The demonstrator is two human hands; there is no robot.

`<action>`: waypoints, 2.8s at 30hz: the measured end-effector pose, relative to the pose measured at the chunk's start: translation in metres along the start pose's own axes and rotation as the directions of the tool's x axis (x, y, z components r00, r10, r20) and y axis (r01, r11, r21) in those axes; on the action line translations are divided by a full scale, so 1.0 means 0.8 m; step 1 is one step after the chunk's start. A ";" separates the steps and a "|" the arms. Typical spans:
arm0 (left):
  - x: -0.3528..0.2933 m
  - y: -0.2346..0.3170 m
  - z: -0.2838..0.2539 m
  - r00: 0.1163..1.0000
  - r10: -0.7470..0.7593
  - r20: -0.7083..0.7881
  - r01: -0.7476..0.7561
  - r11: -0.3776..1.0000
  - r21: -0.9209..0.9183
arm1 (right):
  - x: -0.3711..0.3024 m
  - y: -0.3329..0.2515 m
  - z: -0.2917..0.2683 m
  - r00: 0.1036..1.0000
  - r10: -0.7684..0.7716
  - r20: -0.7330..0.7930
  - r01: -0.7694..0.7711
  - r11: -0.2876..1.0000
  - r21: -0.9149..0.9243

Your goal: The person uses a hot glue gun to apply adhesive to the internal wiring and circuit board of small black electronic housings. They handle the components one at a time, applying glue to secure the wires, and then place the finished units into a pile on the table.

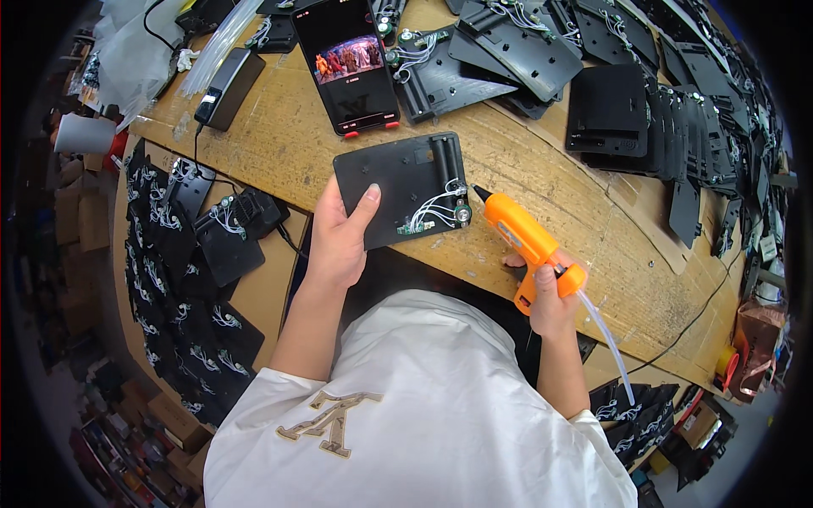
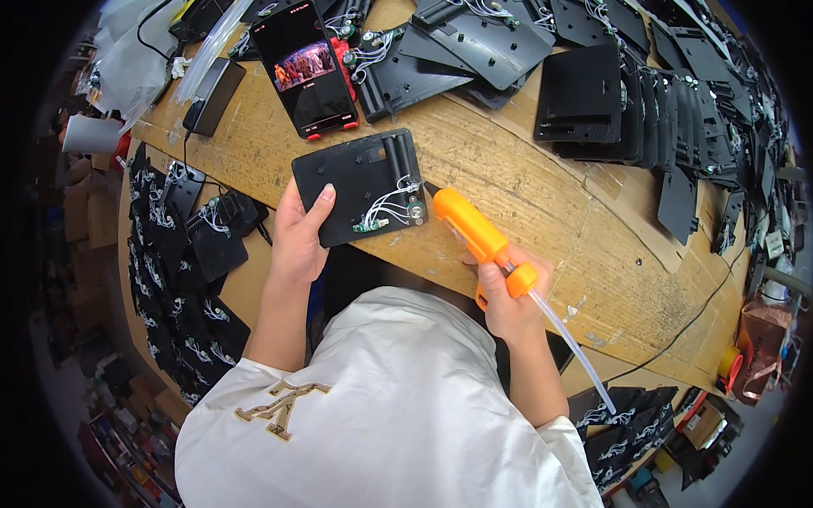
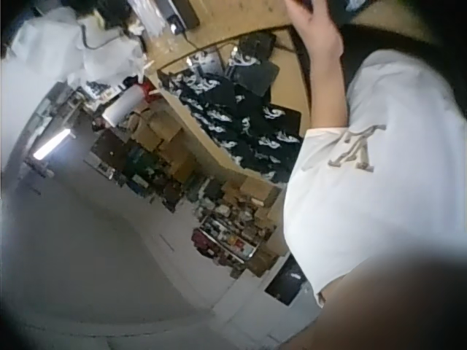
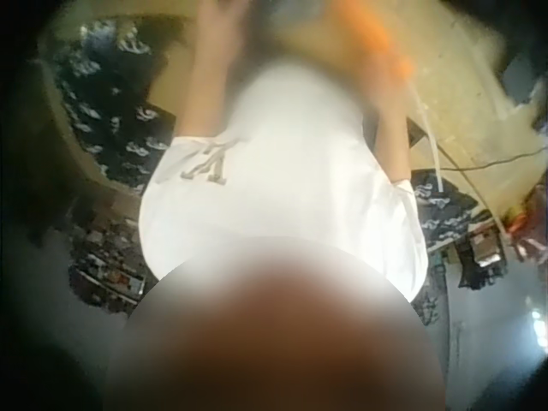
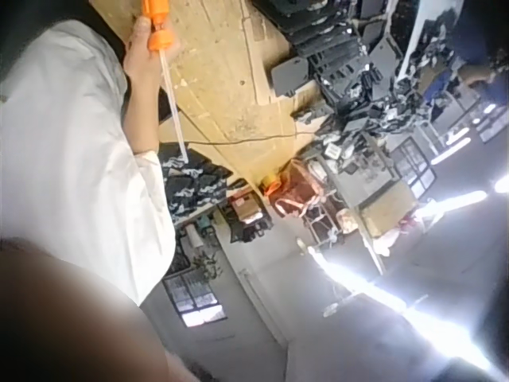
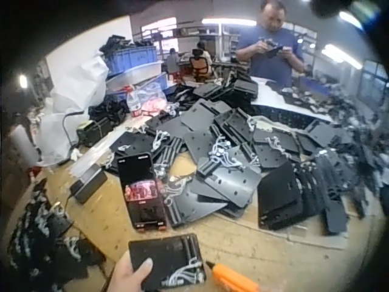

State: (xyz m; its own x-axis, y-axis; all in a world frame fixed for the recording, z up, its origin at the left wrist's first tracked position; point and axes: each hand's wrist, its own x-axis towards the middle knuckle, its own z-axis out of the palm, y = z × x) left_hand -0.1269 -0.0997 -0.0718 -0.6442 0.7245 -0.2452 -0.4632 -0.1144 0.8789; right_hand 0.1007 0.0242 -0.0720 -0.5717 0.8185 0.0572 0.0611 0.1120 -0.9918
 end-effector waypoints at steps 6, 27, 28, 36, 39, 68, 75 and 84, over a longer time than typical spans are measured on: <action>-0.006 -0.002 0.000 0.997 0.065 0.030 -0.066 0.997 0.039 | 0.032 -0.039 -0.002 0.988 -0.036 0.152 0.076 0.960 -0.271; -0.399 0.315 -0.425 -0.476 0.873 -0.103 0.791 0.477 0.383 | 0.049 0.086 -0.128 0.899 -0.061 -0.434 0.018 0.995 -0.101; -0.435 0.308 -0.432 -0.593 0.720 -0.359 0.421 0.658 0.624 | 0.055 0.082 -0.126 0.888 -0.065 -0.456 0.006 0.992 -0.129; -0.572 0.180 -0.659 -0.432 0.302 -0.850 -0.343 0.817 0.464 | 0.085 0.064 -0.092 0.826 -0.116 -0.552 -0.021 0.972 -0.236; -0.510 0.207 -0.702 -0.153 0.122 -0.981 -0.697 0.691 0.195 | 0.088 0.059 -0.085 0.791 -0.129 -0.598 -0.032 0.968 -0.250; -0.123 0.065 -0.014 0.816 0.516 0.260 -0.536 0.507 0.675 | -0.004 0.001 -0.125 0.976 0.147 -0.163 0.081 0.451 0.889; 0.087 0.060 0.161 0.673 0.435 0.598 -0.540 -0.264 0.799 | -0.046 0.037 -0.136 0.940 0.206 -0.272 0.063 0.678 0.733; 0.139 0.026 0.219 0.543 0.190 0.818 -0.700 -0.435 0.566 | -0.034 0.031 -0.140 0.951 0.179 -0.254 0.098 0.604 0.791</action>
State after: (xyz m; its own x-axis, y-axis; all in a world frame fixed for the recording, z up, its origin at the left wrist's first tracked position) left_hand -0.1016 0.0973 -0.0092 0.0604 0.9274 0.3692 0.9971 -0.0732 0.0208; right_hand 0.2093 0.0679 -0.0853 -0.3249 0.9411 -0.0939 -0.6659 -0.2981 -0.6839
